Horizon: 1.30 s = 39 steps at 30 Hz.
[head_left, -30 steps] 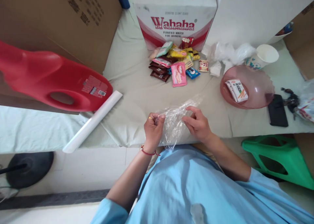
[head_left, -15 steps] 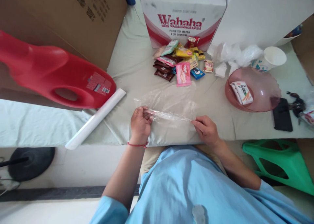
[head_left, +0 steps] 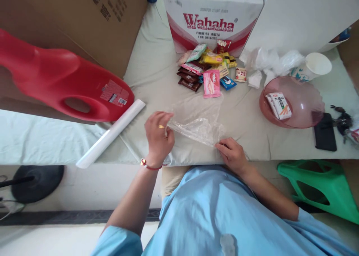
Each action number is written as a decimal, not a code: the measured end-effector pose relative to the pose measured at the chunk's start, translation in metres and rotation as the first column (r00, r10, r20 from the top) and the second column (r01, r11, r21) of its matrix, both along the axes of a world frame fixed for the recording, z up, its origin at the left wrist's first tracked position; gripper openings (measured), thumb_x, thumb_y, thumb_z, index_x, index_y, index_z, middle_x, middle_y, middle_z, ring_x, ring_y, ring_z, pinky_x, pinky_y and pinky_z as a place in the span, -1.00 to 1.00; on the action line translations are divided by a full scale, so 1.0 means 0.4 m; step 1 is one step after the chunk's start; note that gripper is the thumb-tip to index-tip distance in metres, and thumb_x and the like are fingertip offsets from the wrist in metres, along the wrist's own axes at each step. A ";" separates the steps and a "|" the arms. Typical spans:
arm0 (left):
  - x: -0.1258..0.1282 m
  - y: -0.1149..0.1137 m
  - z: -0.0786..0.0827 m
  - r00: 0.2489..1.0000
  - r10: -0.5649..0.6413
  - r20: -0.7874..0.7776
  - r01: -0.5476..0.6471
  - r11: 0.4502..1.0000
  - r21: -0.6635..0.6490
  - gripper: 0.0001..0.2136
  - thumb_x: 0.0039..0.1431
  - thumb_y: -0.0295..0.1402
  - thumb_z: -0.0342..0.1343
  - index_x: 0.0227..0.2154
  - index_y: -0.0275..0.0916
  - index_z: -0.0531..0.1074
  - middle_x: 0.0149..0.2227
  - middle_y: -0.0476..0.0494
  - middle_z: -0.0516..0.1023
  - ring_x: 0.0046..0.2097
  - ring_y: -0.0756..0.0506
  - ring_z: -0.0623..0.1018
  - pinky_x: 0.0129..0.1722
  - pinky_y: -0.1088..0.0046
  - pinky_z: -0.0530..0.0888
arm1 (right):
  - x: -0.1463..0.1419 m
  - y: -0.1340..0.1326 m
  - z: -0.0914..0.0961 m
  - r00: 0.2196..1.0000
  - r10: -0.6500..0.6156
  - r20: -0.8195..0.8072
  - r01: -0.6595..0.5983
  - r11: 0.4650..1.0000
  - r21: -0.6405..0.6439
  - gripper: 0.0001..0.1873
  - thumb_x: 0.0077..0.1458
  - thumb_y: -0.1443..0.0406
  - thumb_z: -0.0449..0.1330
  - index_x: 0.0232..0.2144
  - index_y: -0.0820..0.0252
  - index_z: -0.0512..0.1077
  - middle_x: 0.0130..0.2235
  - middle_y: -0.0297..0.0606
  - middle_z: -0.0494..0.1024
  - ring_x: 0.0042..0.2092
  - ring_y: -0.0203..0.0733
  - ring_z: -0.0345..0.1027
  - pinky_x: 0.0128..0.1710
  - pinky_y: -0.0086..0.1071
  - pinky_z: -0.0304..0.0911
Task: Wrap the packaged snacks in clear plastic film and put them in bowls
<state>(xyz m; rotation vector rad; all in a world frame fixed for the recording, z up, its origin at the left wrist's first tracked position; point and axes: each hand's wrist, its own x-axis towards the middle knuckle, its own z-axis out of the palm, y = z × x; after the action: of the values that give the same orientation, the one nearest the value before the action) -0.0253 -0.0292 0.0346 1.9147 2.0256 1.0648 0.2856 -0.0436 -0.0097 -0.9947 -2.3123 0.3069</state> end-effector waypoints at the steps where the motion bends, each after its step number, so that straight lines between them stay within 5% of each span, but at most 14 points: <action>1: 0.006 0.007 0.009 0.995 -0.100 -0.006 0.099 0.994 -0.036 -0.60 0.21 -0.47 0.01 0.09 -0.11 0.47 0.03 -0.17 0.59 0.25 -0.23 0.48 0.35 0.02 0.29 | -0.002 0.001 0.000 1.000 0.001 -0.001 -0.001 1.000 0.010 -0.71 0.34 0.47 0.11 -0.10 0.08 0.56 -0.24 -0.22 0.56 -0.24 -0.17 0.37 -0.28 -0.36 0.33; 3: 0.017 0.031 0.019 0.975 -0.214 0.062 0.221 0.967 -0.126 -0.66 0.33 -0.40 -0.09 0.01 -0.11 0.53 -0.11 -0.12 0.66 0.12 -0.18 0.56 0.27 0.10 0.36 | -0.005 0.000 0.001 1.000 0.005 0.006 -0.006 1.000 0.021 -0.70 0.32 0.49 0.10 -0.10 0.08 0.56 -0.24 -0.21 0.56 -0.24 -0.16 0.36 -0.29 -0.35 0.33; 7: 0.021 0.084 0.008 0.967 -0.202 0.154 0.242 0.913 -0.327 -0.48 0.48 -0.12 -0.25 -0.39 -0.14 0.57 -0.31 -0.15 0.62 -0.04 -0.20 0.57 0.15 0.14 0.41 | -0.008 -0.019 0.007 0.999 0.050 0.001 -0.050 0.997 -0.058 -0.68 0.30 0.48 0.09 -0.11 0.07 0.58 -0.21 -0.18 0.58 -0.23 -0.14 0.38 -0.25 -0.31 0.35; 10: 0.006 0.098 -0.016 0.965 -0.217 0.144 0.258 0.872 -0.417 -0.45 0.42 -0.03 -0.15 -0.66 -0.14 0.37 -0.36 -0.18 0.57 -0.10 -0.21 0.53 0.09 0.16 0.45 | 0.004 -0.031 0.026 0.988 0.126 -0.092 -0.146 0.956 -0.256 -0.68 0.31 0.43 0.10 -0.05 0.07 0.58 -0.14 -0.16 0.61 -0.17 -0.14 0.46 -0.19 -0.30 0.40; 12: -0.006 0.092 -0.030 0.950 -0.261 0.174 0.311 0.853 -0.420 -0.52 0.31 -0.09 0.01 -0.72 -0.14 0.20 -0.31 -0.18 0.59 0.00 -0.22 0.54 0.14 0.18 0.45 | 0.020 -0.021 0.046 0.977 0.008 -0.211 -0.101 0.894 -0.436 -0.72 0.36 0.32 0.09 -0.01 0.08 0.57 -0.17 -0.20 0.63 -0.22 -0.17 0.49 -0.22 -0.32 0.41; 15: -0.021 0.070 -0.038 0.908 -0.356 0.222 0.418 0.807 -0.416 -0.61 0.14 -0.22 0.12 -0.71 -0.14 0.12 -0.12 -0.18 0.63 0.28 -0.27 0.44 0.33 0.10 0.33 | 0.044 0.044 0.073 0.864 -0.429 -0.265 0.159 0.730 -0.665 -0.63 0.43 0.05 0.06 -0.12 0.12 0.56 -0.35 -0.28 0.59 -0.41 -0.24 0.40 -0.37 -0.38 0.34; 17: -0.023 0.055 -0.033 0.886 -0.415 0.205 0.462 0.764 -0.451 -0.67 0.08 -0.27 0.15 -0.68 -0.16 0.17 0.04 -0.17 0.60 0.41 -0.31 0.31 0.46 -0.05 0.12 | 0.047 0.115 0.085 0.775 -0.584 -0.244 0.259 0.645 -0.719 -0.48 0.39 -0.13 0.05 -0.21 0.14 0.54 -0.35 -0.26 0.58 -0.41 -0.24 0.37 -0.40 -0.38 0.30; 22: -0.017 0.033 -0.013 0.845 -0.529 0.084 0.480 0.678 -0.557 -0.89 0.03 -0.31 0.24 -0.46 -0.18 0.43 0.32 -0.16 0.43 0.54 -0.39 0.03 0.46 -0.32 -0.22 | -0.023 0.279 0.084 0.837 -0.496 -0.231 0.159 0.624 -0.765 -0.36 0.20 -0.29 0.12 -0.24 0.13 0.54 -0.24 -0.18 0.59 -0.26 -0.17 0.42 -0.38 -0.38 0.28; 27: -0.028 0.017 -0.014 0.777 -0.627 0.054 0.526 0.601 -0.601 -0.80 0.07 -0.22 0.31 -0.24 -0.12 0.55 0.51 -0.14 0.16 0.57 -0.46 -0.12 0.42 -0.43 -0.33 | -0.102 0.344 0.072 0.936 -0.275 -0.219 -0.049 0.516 -0.855 -0.53 -0.04 -0.09 0.44 -0.37 0.16 0.52 -0.47 -0.39 0.44 -0.44 -0.31 0.25 -0.45 -0.43 0.17; 35: -0.067 -0.001 -0.026 0.704 -0.704 0.093 0.628 0.556 -0.546 -0.84 0.12 -0.38 0.24 -0.23 -0.10 0.63 0.58 0.03 -0.05 0.58 -0.40 -0.29 0.47 -0.30 -0.32 | -0.017 0.438 0.131 0.849 -0.455 -0.269 -0.171 0.246 -0.954 -0.63 -0.07 0.14 0.56 -0.42 0.18 0.48 -0.31 -0.23 0.64 -0.39 -0.30 0.49 -0.45 -0.48 0.42; 39: -0.078 0.005 -0.028 0.717 -0.687 0.118 0.638 0.579 -0.508 -0.60 0.03 -0.55 0.10 -0.12 -0.05 0.66 0.58 0.06 -0.05 0.59 -0.34 -0.31 0.48 -0.28 -0.32 | 0.016 0.463 0.126 0.867 -0.473 -0.159 -0.029 0.269 -0.963 -0.67 0.00 0.19 0.55 -0.46 0.20 0.49 -0.39 -0.26 0.62 -0.49 -0.38 0.40 -0.58 -0.56 0.32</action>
<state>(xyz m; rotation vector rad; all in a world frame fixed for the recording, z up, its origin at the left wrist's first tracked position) -0.0564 -0.0270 0.0236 2.1195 1.1968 0.1981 0.2920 0.1415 0.0407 -1.5652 -1.3386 1.7682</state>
